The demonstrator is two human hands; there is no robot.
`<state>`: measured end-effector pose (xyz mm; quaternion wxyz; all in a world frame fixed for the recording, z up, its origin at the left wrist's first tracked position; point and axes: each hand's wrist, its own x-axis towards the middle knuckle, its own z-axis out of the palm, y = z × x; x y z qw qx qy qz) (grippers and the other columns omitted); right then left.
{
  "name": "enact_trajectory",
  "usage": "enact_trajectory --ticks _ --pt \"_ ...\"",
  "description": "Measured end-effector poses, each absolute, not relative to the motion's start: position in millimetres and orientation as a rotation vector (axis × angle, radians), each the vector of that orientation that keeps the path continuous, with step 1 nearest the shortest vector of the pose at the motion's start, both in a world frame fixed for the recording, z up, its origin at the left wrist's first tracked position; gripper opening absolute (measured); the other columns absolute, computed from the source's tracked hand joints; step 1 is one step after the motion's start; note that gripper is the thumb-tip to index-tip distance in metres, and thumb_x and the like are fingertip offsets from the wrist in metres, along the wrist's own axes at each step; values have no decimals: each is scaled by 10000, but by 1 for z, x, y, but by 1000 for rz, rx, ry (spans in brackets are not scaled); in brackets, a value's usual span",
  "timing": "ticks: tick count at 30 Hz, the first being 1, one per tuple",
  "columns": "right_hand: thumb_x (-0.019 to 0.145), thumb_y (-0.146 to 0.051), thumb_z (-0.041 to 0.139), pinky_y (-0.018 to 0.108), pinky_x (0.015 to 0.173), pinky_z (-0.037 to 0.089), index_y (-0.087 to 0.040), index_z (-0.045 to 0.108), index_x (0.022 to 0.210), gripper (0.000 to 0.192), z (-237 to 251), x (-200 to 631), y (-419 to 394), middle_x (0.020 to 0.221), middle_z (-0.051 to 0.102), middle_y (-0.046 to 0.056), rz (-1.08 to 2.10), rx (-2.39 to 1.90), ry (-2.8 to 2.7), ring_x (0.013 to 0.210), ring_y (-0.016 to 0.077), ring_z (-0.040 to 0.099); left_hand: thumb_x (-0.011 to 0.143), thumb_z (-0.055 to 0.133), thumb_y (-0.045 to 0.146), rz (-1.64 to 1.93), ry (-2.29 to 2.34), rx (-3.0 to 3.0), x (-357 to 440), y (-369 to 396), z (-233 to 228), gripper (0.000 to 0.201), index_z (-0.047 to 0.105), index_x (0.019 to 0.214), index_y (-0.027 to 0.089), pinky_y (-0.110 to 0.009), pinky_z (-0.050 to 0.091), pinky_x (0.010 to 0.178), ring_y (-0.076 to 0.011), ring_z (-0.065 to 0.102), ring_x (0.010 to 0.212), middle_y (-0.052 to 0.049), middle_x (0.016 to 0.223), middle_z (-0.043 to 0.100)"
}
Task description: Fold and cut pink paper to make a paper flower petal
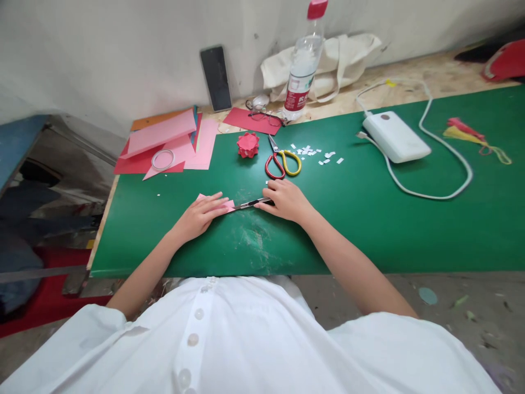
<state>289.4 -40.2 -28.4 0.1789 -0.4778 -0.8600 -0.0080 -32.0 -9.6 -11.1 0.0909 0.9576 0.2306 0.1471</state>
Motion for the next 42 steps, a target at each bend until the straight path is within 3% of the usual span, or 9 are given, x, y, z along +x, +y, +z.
enact_trajectory --ticks 3,8,16,22,27,42 --pt "1012 -564 453 335 731 371 -186 620 808 461 -28 289 -40 852 610 97 -18 -1348 -2429 775 223 523 1048 358 173 347 535 2785 -33 -3 -13 427 533 1436 208 -446 455 1139 -206 474 1440 -87 1485 566" --pt "1030 -569 409 325 706 359 -185 618 822 485 -26 290 -40 821 612 90 -28 -1316 -2444 751 214 539 1044 425 364 207 512 2829 -36 -7 -10 517 422 1531 192 -464 327 1229 -254 340 1521 -87 1593 424" --pt "1072 -498 363 314 711 364 -208 727 1079 466 -27 296 -41 812 654 68 -6 -1147 -2494 741 198 558 991 433 616 0 552 2877 -34 -12 -9 786 229 1616 185 -454 150 1287 -284 211 1567 -74 1674 246" --pt "1068 -501 402 293 675 349 -219 763 1109 460 -29 302 -37 760 627 49 138 -1011 -2470 685 163 533 966 420 682 -2 583 2872 -32 -12 -10 847 244 1610 162 -484 162 1277 -318 178 1571 -108 1685 201" --pt "1062 -487 444 289 655 327 -215 774 1100 429 -31 303 -38 727 618 35 98 -952 -2459 630 141 480 964 345 725 -68 609 2855 -31 -12 -8 870 202 1623 176 -461 134 1289 -291 155 1580 -83 1693 169" --pt "1066 -487 450 293 655 317 -199 767 1099 429 -31 301 -42 712 631 21 152 -924 -2470 638 124 518 958 334 741 -68 646 2841 -30 -14 -6 923 188 1618 112 -432 126 1295 -265 157 1581 -89 1690 179"
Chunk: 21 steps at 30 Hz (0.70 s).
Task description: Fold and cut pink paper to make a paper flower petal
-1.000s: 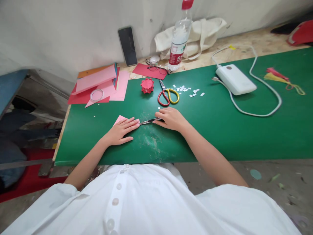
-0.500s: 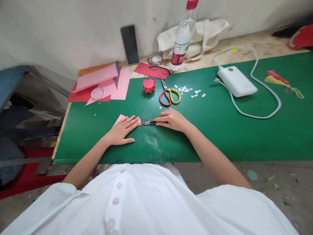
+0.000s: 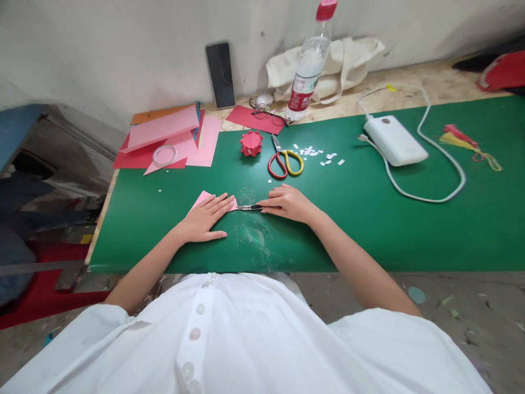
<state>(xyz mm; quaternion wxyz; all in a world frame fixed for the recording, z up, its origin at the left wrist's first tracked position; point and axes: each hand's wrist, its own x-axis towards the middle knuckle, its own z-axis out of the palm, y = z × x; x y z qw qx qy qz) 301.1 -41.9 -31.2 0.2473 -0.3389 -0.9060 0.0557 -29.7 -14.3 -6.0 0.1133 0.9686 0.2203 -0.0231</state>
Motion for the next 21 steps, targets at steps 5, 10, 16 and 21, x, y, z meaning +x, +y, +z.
enact_trajectory --ticks 5,10,16,21 --pt "1047 -462 505 291 660 349 -189 772 1054 382 -30 302 -45 675 615 18 152 -934 -2422 619 135 496 957 358 731 -65 662 2813 -28 -16 -7 913 183 1618 124 -489 95 1300 -274 147 1582 -93 1690 182" --pt "1043 -471 493 304 706 418 -200 781 1053 395 -31 309 -33 724 639 52 134 -1014 -2385 679 167 532 1021 310 602 -50 898 2719 -10 -30 -7 768 180 1613 130 -656 -23 1257 -296 89 1590 -107 1693 150" --pt "1029 -477 515 339 739 400 -248 788 1061 358 -32 324 -18 856 693 70 -33 -1095 -2334 794 201 574 1034 327 512 -59 1137 2550 24 -46 -3 713 184 1609 116 -653 58 1261 -299 80 1590 -119 1698 115" --pt "1037 -490 486 357 805 401 -248 784 1083 387 -36 328 -19 935 685 83 -9 -1171 -2298 879 216 603 1036 346 382 -35 1100 2644 22 -28 7 539 403 1533 182 -543 355 1171 -293 329 1481 -90 1650 326"
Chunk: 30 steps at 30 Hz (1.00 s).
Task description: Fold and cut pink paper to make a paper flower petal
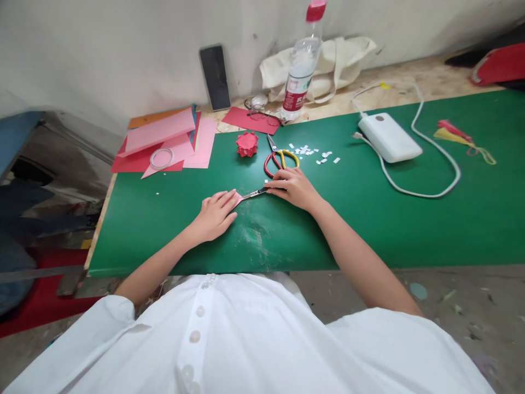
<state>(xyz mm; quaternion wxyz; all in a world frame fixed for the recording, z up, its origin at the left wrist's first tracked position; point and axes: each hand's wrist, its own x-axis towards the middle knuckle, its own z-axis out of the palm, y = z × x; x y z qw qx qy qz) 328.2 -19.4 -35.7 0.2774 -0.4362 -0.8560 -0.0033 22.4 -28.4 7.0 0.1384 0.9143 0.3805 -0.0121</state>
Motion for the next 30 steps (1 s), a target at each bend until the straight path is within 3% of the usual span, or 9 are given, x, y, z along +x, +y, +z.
enact_trajectory --ticks 3,6,10,21,30 --pt "1034 -503 486 365 850 402 -262 782 1095 386 -39 329 -20 958 674 84 80 -1213 -2285 907 218 614 1047 300 334 -42 903 2781 10 -10 9 494 465 1501 230 -503 413 1090 -287 441 1357 -91 1570 451" --pt "1027 -497 505 370 870 399 -274 782 1092 361 -40 329 -20 956 667 81 124 -1245 -2274 899 213 614 1048 300 378 -64 809 2812 2 0 4 531 384 1556 250 -518 350 1138 -296 342 1460 -72 1624 372" --pt "1023 -499 508 380 854 419 -265 779 1092 364 -39 329 -20 952 661 88 140 -1221 -2262 894 223 610 1053 246 350 -49 784 2816 0 -1 -7 552 317 1588 232 -455 217 1249 -222 195 1566 -14 1678 262" --pt "1010 -430 541 365 764 502 -235 780 1075 316 -31 315 -31 946 644 109 279 -1194 -2209 842 222 590 1063 245 347 -24 750 2827 2 1 -3 522 365 1569 292 -454 225 1268 -223 237 1558 42 1657 301" --pt "1013 -468 529 342 744 517 -227 787 1069 357 -34 318 -37 958 639 104 326 -1203 -2183 808 201 602 1061 224 355 -44 785 2837 3 2 -7 541 318 1589 281 -462 189 1281 -216 213 1567 47 1667 269"
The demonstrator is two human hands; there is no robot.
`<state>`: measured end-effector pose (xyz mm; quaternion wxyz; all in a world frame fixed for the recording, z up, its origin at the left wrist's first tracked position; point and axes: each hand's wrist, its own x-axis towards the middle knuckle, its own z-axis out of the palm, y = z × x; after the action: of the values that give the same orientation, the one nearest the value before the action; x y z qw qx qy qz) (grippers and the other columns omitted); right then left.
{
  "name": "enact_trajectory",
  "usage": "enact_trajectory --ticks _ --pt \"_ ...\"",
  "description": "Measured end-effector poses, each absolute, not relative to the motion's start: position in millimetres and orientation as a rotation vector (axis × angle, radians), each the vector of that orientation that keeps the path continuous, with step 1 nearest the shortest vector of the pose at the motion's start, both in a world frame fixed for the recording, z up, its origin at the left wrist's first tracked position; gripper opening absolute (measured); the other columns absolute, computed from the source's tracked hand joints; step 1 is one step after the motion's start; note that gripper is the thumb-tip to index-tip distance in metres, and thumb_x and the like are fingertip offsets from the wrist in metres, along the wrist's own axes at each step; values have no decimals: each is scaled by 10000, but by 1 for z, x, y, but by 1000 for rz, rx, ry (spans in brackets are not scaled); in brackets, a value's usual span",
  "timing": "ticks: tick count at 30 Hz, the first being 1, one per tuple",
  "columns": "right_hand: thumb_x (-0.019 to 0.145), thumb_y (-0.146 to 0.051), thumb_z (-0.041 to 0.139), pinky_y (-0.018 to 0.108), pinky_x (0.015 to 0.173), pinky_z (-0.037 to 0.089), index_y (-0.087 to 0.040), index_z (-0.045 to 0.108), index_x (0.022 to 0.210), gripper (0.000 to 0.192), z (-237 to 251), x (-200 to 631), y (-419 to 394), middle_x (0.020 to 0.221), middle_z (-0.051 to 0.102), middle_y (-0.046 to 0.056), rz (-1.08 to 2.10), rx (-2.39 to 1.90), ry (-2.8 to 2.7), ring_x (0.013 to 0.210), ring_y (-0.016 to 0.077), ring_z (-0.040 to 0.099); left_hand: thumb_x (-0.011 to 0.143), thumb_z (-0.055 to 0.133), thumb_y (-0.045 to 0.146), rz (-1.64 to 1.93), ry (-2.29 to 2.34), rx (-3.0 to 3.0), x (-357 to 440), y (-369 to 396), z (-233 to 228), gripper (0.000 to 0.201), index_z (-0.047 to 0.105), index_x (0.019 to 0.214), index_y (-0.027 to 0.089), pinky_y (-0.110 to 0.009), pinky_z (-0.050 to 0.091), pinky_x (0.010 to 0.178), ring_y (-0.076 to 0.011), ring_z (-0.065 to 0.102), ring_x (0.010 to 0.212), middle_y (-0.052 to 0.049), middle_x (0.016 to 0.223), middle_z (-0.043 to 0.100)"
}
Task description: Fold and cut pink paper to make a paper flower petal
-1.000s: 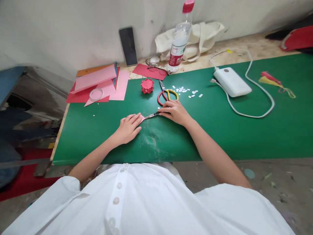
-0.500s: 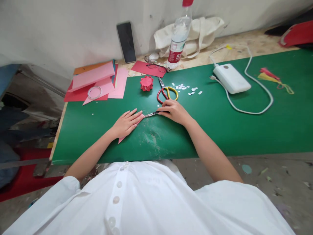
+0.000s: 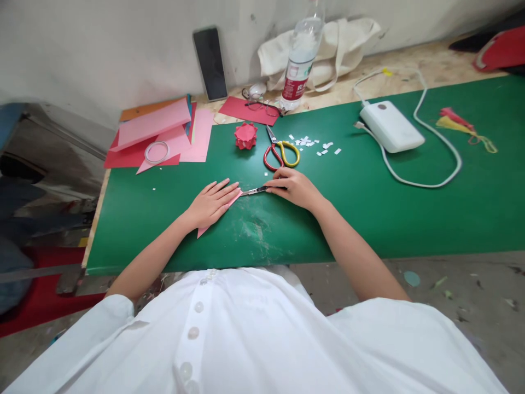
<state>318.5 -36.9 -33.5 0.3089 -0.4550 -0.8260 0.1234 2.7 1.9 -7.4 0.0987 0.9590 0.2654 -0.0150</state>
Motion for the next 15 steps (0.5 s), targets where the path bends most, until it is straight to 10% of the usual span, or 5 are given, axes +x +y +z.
enact_trajectory --ticks 15 --pt "1014 -469 516 368 797 521 -232 791 1058 366 -31 316 -38 957 649 111 312 -1221 -2202 842 223 611 1054 245 359 -14 781 2848 2 1 -9 544 337 1583 273 -464 196 1274 -230 231 1561 36 1663 286"
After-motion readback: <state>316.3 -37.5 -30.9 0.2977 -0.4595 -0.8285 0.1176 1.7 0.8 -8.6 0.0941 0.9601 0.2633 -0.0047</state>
